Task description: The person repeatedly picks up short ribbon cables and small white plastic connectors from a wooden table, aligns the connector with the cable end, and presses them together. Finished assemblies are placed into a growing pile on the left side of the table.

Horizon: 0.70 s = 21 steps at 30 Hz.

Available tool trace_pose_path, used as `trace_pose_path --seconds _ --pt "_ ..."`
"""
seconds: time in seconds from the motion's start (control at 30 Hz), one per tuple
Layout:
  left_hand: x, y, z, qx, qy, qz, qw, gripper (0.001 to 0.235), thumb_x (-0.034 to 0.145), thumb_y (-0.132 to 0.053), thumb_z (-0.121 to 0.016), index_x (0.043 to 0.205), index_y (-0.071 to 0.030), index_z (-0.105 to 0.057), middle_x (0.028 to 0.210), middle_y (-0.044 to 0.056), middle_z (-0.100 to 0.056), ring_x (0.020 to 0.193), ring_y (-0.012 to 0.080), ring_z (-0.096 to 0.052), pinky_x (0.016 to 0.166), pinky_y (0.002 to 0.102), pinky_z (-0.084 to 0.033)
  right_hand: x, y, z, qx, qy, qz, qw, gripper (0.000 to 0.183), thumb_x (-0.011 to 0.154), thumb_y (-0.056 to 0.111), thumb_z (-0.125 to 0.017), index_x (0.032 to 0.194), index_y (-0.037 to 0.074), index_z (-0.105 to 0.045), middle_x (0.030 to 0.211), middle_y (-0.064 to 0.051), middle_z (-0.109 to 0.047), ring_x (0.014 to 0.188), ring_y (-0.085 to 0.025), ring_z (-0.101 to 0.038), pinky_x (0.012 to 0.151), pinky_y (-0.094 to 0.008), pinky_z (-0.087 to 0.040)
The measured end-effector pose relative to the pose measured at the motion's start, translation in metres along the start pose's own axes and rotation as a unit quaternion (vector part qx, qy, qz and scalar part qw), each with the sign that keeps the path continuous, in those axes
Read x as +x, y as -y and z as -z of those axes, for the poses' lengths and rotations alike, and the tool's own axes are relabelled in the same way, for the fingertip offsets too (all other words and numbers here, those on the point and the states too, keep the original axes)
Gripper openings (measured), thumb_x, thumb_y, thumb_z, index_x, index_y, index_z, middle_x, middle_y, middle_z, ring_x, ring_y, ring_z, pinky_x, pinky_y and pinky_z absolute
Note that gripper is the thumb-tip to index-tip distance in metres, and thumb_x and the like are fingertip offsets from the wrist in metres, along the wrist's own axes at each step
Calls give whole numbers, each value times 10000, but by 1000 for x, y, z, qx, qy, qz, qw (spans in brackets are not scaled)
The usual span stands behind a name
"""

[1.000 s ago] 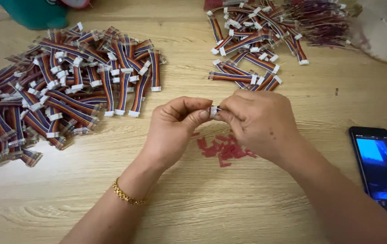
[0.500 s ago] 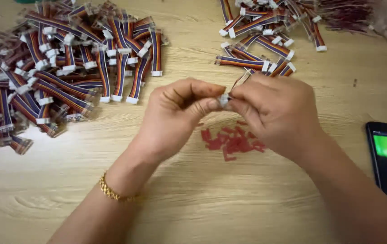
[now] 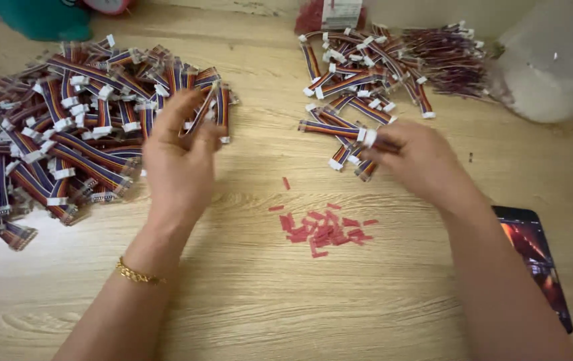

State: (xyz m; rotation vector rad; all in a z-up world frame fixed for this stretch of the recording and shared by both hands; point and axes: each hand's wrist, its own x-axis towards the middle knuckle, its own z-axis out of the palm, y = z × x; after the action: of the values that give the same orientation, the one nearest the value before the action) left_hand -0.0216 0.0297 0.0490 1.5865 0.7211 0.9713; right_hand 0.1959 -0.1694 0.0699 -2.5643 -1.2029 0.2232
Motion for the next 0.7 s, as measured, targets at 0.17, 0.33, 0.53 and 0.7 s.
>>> trace_pose_path --seconds 0.17,0.33,0.53,0.7 --pt "-24 39 -30 -54 80 -107 990 449 842 142 -591 1238 -67 -605 1269 136 -537 1092 281 -631 831 363 -595 0 -2 -32 -97 -30 83 991 316 815 196 -679 1115 296 -678 1054 -1 -674 956 -304 -678 817 -452 -539" --pt "-43 36 -41 -32 138 -69 988 496 807 117 -595 1248 -107 -614 1214 138 -616 952 246 -710 773 369 -624 24 -13 -50 -148 -111 45 982 454 831 295 -653 1271 376 -573 1251 61 -539 937 -283 -677 824 -461 -549" --pt "-38 42 -39 -23 156 -25 987 415 849 35 -618 1231 -125 -639 1185 102 -658 823 167 -728 675 294 -615 26 -7 -39 -115 -58 -10 992 381 873 355 -652 1210 178 -651 1138 -73 -596 948 -368 -680 824 -500 -534" --pt "-42 47 -45 -76 168 24 983 401 862 1 -634 1250 -101 -616 1168 133 -671 753 136 -701 621 266 -602 24 -5 -24 -6 -114 -1 993 312 875 302 -712 1063 54 -718 943 -160 -602 873 -392 -652 750 -477 -503"
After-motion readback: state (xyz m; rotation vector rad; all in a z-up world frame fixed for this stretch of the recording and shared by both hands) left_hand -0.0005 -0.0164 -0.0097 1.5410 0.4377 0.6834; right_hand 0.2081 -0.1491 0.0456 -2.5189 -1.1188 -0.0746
